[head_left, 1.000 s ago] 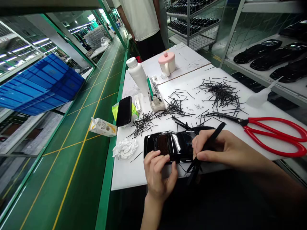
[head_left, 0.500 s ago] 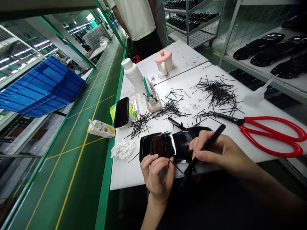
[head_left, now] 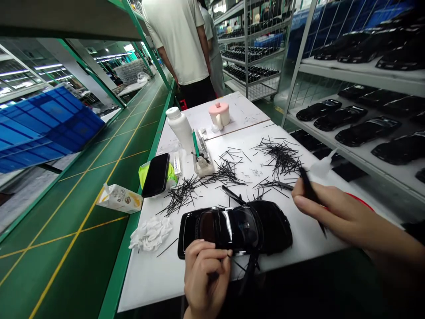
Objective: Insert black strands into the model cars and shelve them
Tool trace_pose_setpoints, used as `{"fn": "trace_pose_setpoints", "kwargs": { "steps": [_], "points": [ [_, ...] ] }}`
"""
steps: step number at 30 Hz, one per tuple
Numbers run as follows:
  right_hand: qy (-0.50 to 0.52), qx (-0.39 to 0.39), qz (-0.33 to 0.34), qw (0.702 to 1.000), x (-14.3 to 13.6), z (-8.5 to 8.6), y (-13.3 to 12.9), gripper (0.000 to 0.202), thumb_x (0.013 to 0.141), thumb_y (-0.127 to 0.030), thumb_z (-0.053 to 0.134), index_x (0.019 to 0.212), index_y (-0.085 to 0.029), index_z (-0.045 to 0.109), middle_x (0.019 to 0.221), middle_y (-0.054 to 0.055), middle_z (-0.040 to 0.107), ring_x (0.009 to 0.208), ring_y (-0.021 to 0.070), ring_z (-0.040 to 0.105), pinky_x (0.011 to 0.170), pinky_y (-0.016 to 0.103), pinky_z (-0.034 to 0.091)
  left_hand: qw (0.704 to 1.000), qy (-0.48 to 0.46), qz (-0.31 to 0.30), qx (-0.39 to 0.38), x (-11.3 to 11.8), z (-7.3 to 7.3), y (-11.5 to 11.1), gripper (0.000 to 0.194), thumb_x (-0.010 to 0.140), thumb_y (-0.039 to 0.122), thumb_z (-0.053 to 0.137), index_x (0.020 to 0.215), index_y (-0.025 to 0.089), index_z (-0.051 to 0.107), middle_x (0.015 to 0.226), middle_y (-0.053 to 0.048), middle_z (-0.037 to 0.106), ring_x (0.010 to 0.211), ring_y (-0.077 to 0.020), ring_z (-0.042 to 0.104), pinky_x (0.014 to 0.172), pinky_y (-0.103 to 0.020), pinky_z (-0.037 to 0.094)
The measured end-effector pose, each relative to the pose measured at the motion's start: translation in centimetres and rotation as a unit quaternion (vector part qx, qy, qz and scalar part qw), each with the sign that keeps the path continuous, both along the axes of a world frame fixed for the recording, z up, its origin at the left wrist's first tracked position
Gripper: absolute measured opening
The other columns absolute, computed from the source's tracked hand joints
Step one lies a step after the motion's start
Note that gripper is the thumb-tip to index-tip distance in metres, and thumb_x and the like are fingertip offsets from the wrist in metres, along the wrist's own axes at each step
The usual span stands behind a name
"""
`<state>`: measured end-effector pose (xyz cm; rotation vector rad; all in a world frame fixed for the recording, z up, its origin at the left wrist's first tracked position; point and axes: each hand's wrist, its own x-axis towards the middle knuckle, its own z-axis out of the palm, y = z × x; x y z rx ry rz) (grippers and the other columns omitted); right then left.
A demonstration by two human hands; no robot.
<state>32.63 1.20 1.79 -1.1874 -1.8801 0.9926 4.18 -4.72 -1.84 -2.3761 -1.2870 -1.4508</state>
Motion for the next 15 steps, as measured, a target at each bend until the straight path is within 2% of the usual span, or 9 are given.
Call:
{"fn": "trace_pose_setpoints", "kwargs": {
  "steps": [1, 3, 5, 7, 12, 15],
  "points": [
    [-0.114, 0.008, 0.001, 0.993, 0.5, -0.2, 0.6, 0.022, 0.099, -0.038, 0.044, 0.082, -0.025, 0.050, 0.065, -0.001, 0.057, 0.055, 0.0173, 0.052, 0.053, 0.030, 0.036, 1.000, -0.011, 0.001, 0.005, -0.1, -0.1, 0.0, 0.032, 0.077, 0.002, 0.068, 0.068, 0.023, 0.045, 0.065, 0.003, 0.069, 0.070, -0.0164, 0.061, 0.075, -0.035, 0.053],
    [-0.306, 0.024, 0.018, 0.952, 1.0, -1.0, 1.9, 0.017, 0.098, -0.035, 0.044, 0.087, -0.025, 0.053, 0.065, 0.000, 0.062, 0.056, 0.0204, 0.058, 0.054, 0.031, 0.035, 0.999, -0.029, 0.007, 0.015, -0.2, -0.3, -0.1, 0.033, 0.078, 0.002, 0.067, 0.066, 0.023, 0.044, 0.062, 0.004, 0.068, 0.067, -0.0162, 0.061, 0.073, -0.035, 0.053],
    [-0.418, 0.040, 0.046, 0.906, 0.9, -1.8, 3.1, 0.012, 0.095, -0.030, 0.046, 0.090, -0.024, 0.055, 0.065, 0.002, 0.064, 0.058, 0.0232, 0.062, 0.053, 0.031, 0.034, 0.999, -0.043, 0.010, 0.020, -0.5, -0.8, -0.2, 0.034, 0.077, 0.002, 0.067, 0.066, 0.023, 0.044, 0.061, 0.004, 0.067, 0.066, -0.0162, 0.060, 0.072, -0.035, 0.054],
    [-0.459, 0.054, 0.067, 0.884, 0.4, -2.0, 4.2, 0.011, 0.093, -0.028, 0.048, 0.090, -0.022, 0.056, 0.068, 0.004, 0.068, 0.061, 0.0245, 0.064, 0.054, 0.031, 0.034, 0.999, -0.048, 0.006, 0.020, -0.8, -1.3, -0.4, 0.034, 0.076, 0.000, 0.068, 0.066, 0.023, 0.046, 0.060, 0.004, 0.067, 0.067, -0.0162, 0.060, 0.072, -0.035, 0.054],
    [-0.462, 0.076, 0.081, 0.880, -2.0, -0.2, 7.9, 0.017, 0.097, -0.028, 0.043, 0.099, -0.022, 0.059, 0.084, 0.004, 0.073, 0.070, 0.0221, 0.067, 0.059, 0.030, 0.039, 0.998, -0.065, -0.002, 0.024, -1.2, -2.1, -0.6, 0.033, 0.073, -0.003, 0.069, 0.066, 0.022, 0.048, 0.060, 0.004, 0.066, 0.068, -0.0161, 0.061, 0.073, -0.036, 0.054],
    [-0.470, 0.096, 0.074, 0.874, -3.6, 0.1, 10.6, 0.020, 0.097, -0.023, 0.042, 0.102, -0.022, 0.061, 0.095, 0.005, 0.073, 0.078, 0.0207, 0.067, 0.064, 0.030, 0.042, 0.996, -0.085, 0.004, 0.025, -0.9, -2.1, -0.7, 0.033, 0.073, -0.002, 0.069, 0.065, 0.022, 0.048, 0.059, 0.004, 0.065, 0.067, -0.0168, 0.061, 0.072, -0.036, 0.054]
  ]
}}
